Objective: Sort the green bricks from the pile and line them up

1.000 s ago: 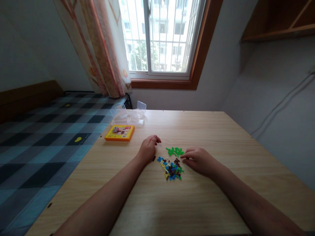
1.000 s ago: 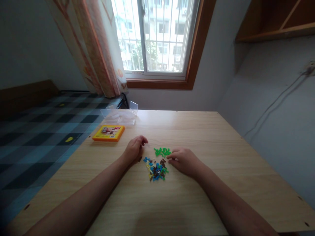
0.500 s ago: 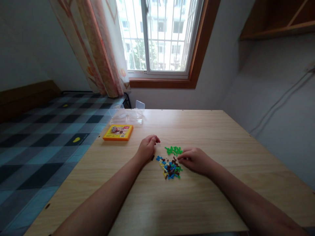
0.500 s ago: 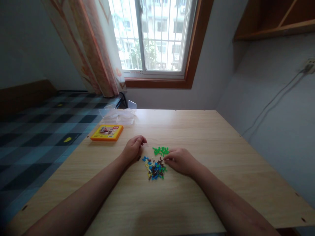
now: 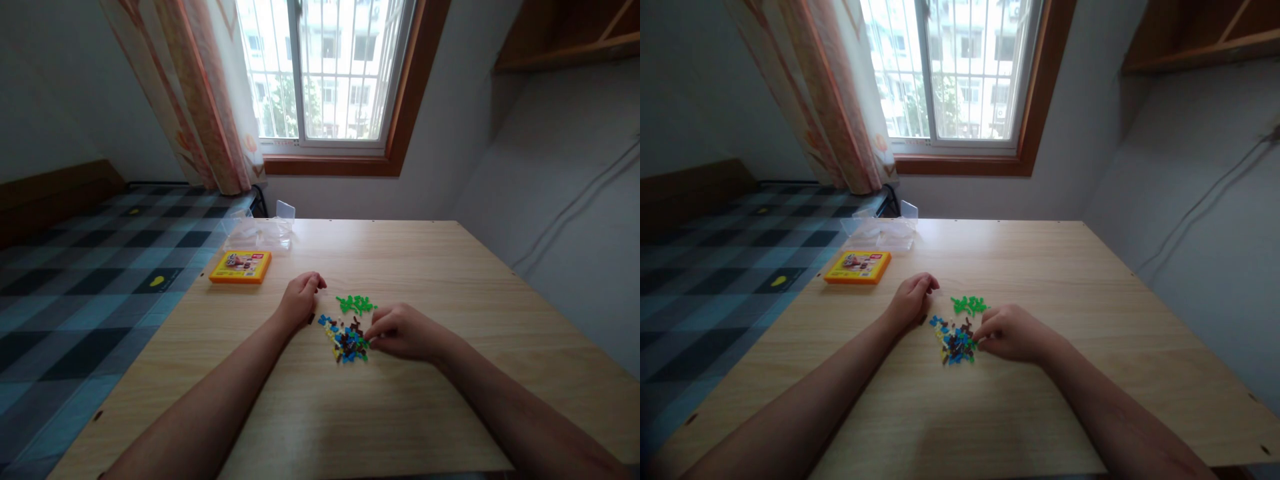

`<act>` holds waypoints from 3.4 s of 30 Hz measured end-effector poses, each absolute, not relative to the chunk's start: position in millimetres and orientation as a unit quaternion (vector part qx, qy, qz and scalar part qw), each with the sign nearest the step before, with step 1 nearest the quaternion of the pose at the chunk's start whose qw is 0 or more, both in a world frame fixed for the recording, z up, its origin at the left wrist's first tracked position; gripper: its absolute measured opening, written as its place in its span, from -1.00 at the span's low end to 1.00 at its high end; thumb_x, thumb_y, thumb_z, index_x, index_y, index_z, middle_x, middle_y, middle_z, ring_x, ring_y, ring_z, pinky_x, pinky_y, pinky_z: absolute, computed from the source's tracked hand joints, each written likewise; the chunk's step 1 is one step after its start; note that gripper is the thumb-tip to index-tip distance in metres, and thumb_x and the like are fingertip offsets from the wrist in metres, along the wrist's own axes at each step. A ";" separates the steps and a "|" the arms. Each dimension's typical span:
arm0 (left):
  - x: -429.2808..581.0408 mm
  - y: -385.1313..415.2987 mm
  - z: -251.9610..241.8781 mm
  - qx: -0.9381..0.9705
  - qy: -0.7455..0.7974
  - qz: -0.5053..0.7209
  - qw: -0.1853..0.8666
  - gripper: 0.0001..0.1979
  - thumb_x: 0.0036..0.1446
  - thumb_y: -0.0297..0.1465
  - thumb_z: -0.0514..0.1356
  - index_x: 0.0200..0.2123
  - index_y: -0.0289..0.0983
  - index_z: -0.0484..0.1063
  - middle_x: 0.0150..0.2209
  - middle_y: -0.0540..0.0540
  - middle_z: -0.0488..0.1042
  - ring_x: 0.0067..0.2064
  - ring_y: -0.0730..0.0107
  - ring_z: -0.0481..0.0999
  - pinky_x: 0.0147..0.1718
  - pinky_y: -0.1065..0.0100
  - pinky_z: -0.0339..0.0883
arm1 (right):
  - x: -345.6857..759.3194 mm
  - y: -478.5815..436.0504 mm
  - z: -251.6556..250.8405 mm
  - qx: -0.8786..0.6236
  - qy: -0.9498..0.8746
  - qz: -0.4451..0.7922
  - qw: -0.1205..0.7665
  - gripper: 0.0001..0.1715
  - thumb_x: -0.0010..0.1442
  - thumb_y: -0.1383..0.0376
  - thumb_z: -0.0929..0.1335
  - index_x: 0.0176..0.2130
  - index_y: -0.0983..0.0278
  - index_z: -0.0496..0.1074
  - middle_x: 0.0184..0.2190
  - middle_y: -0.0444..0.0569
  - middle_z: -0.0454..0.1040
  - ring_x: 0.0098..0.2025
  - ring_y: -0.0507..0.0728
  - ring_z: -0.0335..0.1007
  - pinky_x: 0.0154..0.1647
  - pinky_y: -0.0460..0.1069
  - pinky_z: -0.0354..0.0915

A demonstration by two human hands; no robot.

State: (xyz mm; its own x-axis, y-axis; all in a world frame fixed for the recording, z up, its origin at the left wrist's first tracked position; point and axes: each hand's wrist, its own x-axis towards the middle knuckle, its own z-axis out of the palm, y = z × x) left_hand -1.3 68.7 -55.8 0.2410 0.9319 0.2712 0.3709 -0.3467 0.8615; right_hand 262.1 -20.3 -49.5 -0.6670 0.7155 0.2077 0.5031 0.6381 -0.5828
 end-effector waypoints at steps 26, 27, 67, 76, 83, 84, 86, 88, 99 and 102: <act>-1.4 67.5 -56.1 0.716 0.460 0.408 0.330 -0.59 0.21 -0.15 -0.05 -0.48 -0.23 0.44 -0.43 -0.09 0.51 -0.31 0.24 0.47 -0.25 0.25 0.34 | 270.8 -19.1 -49.2 -0.365 -0.859 0.286 0.219 -0.80 0.12 0.40 0.42 -0.27 0.23 0.67 -0.43 -0.06 0.53 -0.45 -0.02 0.38 -0.46 -0.13 0.18; -1.3 67.5 -56.0 0.715 0.460 0.409 0.331 -0.60 0.21 -0.15 -0.05 -0.47 -0.23 0.44 -0.42 -0.09 0.52 -0.30 0.24 0.48 -0.24 0.25 0.35 | 270.1 -19.4 -49.2 -0.362 -0.861 0.285 0.217 -0.79 0.12 0.40 0.42 -0.26 0.22 0.67 -0.42 -0.07 0.53 -0.44 -0.01 0.39 -0.45 -0.13 0.18; -1.9 68.8 -55.9 0.719 0.469 0.393 0.329 -0.58 0.21 -0.13 -0.05 -0.48 -0.23 0.45 -0.43 -0.10 0.52 -0.32 0.24 0.48 -0.26 0.25 0.36 | 264.1 -16.1 -54.3 -0.366 -0.873 0.236 0.217 -0.91 0.18 0.35 0.42 -0.34 0.25 0.59 -0.42 -0.10 0.51 -0.38 0.00 0.38 -0.37 -0.12 0.19; -2.1 70.1 -57.8 0.716 0.462 0.400 0.337 -0.59 0.21 -0.13 -0.03 -0.48 -0.22 0.45 -0.45 -0.09 0.50 -0.32 0.23 0.48 -0.26 0.25 0.35 | 266.5 -13.4 -55.8 -0.385 -0.870 0.206 0.228 -0.89 0.19 0.38 0.40 -0.35 0.25 0.58 -0.43 -0.09 0.52 -0.42 0.00 0.36 -0.38 -0.12 0.17; -2.2 69.4 -57.4 0.717 0.458 0.405 0.335 -0.59 0.21 -0.14 -0.03 -0.48 -0.23 0.45 -0.45 -0.08 0.49 -0.35 0.26 0.45 -0.29 0.27 0.32 | 267.8 -2.2 -64.1 -0.475 -0.819 0.110 0.304 -0.86 0.27 0.28 0.40 -0.31 0.25 0.57 -0.42 -0.06 0.53 -0.36 0.05 0.39 -0.30 -0.07 0.19; -2.2 69.2 -57.1 0.717 0.459 0.405 0.334 -0.59 0.21 -0.14 -0.03 -0.48 -0.23 0.45 -0.46 -0.07 0.49 -0.35 0.26 0.45 -0.29 0.27 0.32 | 269.5 -1.3 -63.8 -0.482 -0.808 0.103 0.324 -0.85 0.28 0.27 0.39 -0.30 0.25 0.57 -0.42 -0.05 0.53 -0.37 0.05 0.38 -0.30 -0.07 0.19; -2.2 69.1 -56.6 0.718 0.459 0.404 0.333 -0.59 0.21 -0.14 -0.03 -0.49 -0.23 0.45 -0.46 -0.07 0.49 -0.36 0.26 0.45 -0.30 0.27 0.33 | 274.3 -0.9 -61.8 -0.492 -0.790 0.100 0.353 -0.85 0.30 0.26 0.39 -0.27 0.26 0.57 -0.42 -0.05 0.52 -0.39 0.04 0.36 -0.31 -0.07 0.19; -2.2 69.1 -56.5 0.719 0.459 0.403 0.332 -0.59 0.22 -0.14 -0.03 -0.49 -0.23 0.45 -0.46 -0.07 0.49 -0.35 0.26 0.46 -0.29 0.27 0.33 | 279.8 -2.2 -59.0 -0.483 -0.792 0.115 0.355 -0.85 0.29 0.28 0.39 -0.25 0.26 0.58 -0.43 -0.06 0.51 -0.41 0.03 0.33 -0.32 -0.07 0.19; -1.0 67.9 -56.4 0.713 0.458 0.405 0.343 -0.59 0.20 -0.14 -0.04 -0.48 -0.24 0.45 -0.46 -0.08 0.48 -0.36 0.26 0.43 -0.30 0.26 0.31 | 268.6 -19.4 -51.6 -0.355 -0.847 0.298 0.259 -0.89 0.12 0.38 0.43 -0.35 0.27 0.63 -0.52 -0.10 0.41 -0.50 -0.04 0.25 -0.50 -0.14 0.09; -1.0 67.2 -55.7 0.716 0.457 0.405 0.338 -0.59 0.21 -0.14 -0.04 -0.48 -0.24 0.45 -0.45 -0.08 0.48 -0.34 0.26 0.45 -0.28 0.27 0.31 | 264.3 -23.8 -47.1 -0.333 -0.854 0.314 0.248 -0.91 0.11 0.36 0.45 -0.34 0.26 0.63 -0.51 -0.11 0.41 -0.48 -0.03 0.28 -0.48 -0.14 0.13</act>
